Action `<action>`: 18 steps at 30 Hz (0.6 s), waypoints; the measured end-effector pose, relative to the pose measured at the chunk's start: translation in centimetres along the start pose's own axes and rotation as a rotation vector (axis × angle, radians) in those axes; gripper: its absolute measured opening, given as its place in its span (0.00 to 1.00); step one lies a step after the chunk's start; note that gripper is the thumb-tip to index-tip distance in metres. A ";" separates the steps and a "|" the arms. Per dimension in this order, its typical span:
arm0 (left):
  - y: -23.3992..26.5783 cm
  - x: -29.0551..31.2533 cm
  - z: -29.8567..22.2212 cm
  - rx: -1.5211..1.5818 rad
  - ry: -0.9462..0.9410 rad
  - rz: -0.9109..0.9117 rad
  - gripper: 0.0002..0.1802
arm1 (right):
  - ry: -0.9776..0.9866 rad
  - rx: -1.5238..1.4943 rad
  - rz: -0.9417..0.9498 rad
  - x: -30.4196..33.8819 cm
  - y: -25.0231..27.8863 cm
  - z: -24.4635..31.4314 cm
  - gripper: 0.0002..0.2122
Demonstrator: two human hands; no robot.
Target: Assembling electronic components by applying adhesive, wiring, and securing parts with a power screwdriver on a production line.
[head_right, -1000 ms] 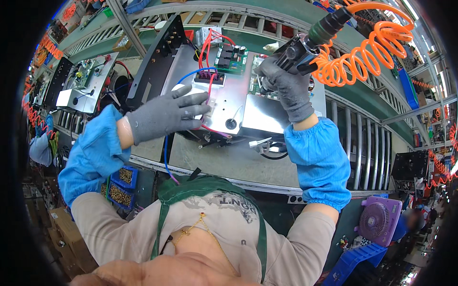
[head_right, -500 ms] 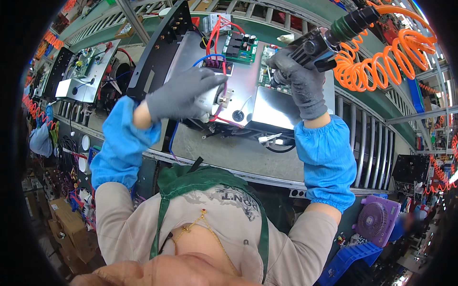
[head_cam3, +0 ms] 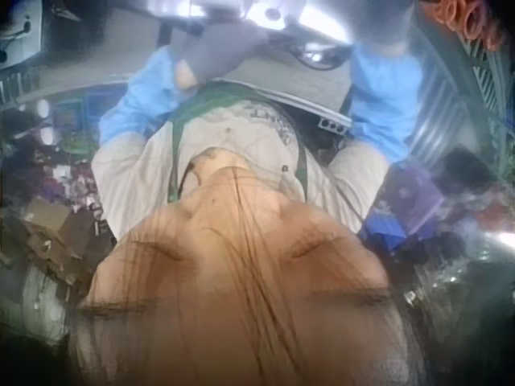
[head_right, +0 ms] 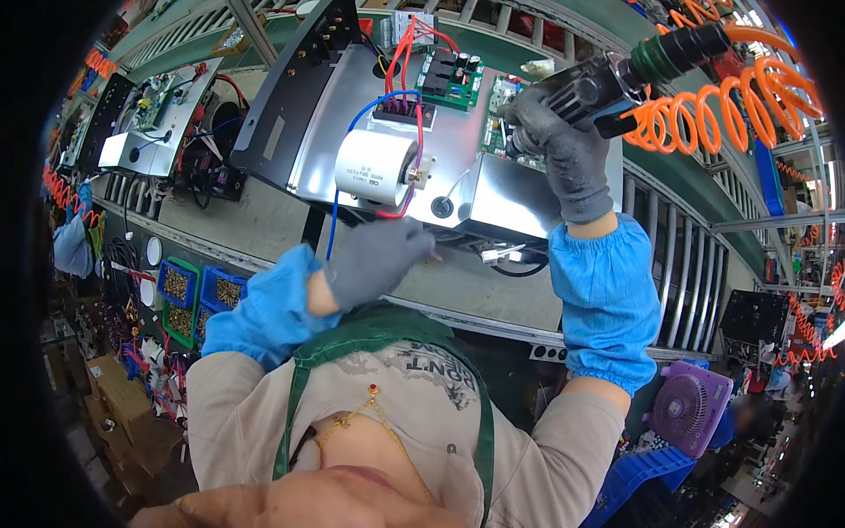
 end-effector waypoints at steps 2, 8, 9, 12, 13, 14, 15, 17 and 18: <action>0.5 1.3 -1.6 0.121 -0.064 0.106 0.20 | -0.060 0.072 0.061 0.3 0.1 -0.8 0.19; 10.0 2.5 -2.0 0.037 -0.072 -0.351 0.23 | -0.070 0.022 0.088 0.0 -1.0 -1.8 0.21; 9.8 1.8 -2.0 -0.146 -0.101 -0.384 0.25 | -0.122 -0.005 0.074 0.7 -0.9 -2.0 0.20; 7.3 -0.4 1.0 -0.276 -0.113 -0.538 0.27 | -0.098 -0.021 0.225 1.3 1.6 -3.8 0.19; 6.3 -0.7 1.5 -0.307 -0.182 -0.601 0.27 | -0.168 -0.110 0.279 1.8 2.2 -4.3 0.20; 5.9 -0.6 1.7 -0.342 -0.258 -0.657 0.27 | -0.141 -0.034 0.213 1.4 3.8 -5.1 0.20; 6.1 -0.5 1.7 -0.329 -0.251 -0.677 0.26 | 0.088 0.028 0.220 1.5 3.6 -3.8 0.21; 7.1 1.7 0.8 -0.238 -0.236 -0.695 0.25 | 0.000 0.108 0.115 0.3 4.4 -4.1 0.19; 7.4 3.2 0.5 -0.164 -0.222 -0.689 0.24 | 0.067 0.081 0.126 0.3 1.6 -1.9 0.15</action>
Point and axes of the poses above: each hand's wrist, its own x-axis away from the middle knuckle, its own y-axis out of the back of the hand, z = x × y, the point moved 8 cm from there along -x, towards the middle knuckle, and after that the axes turned 13 degrees about x, right-handed, at the moved point
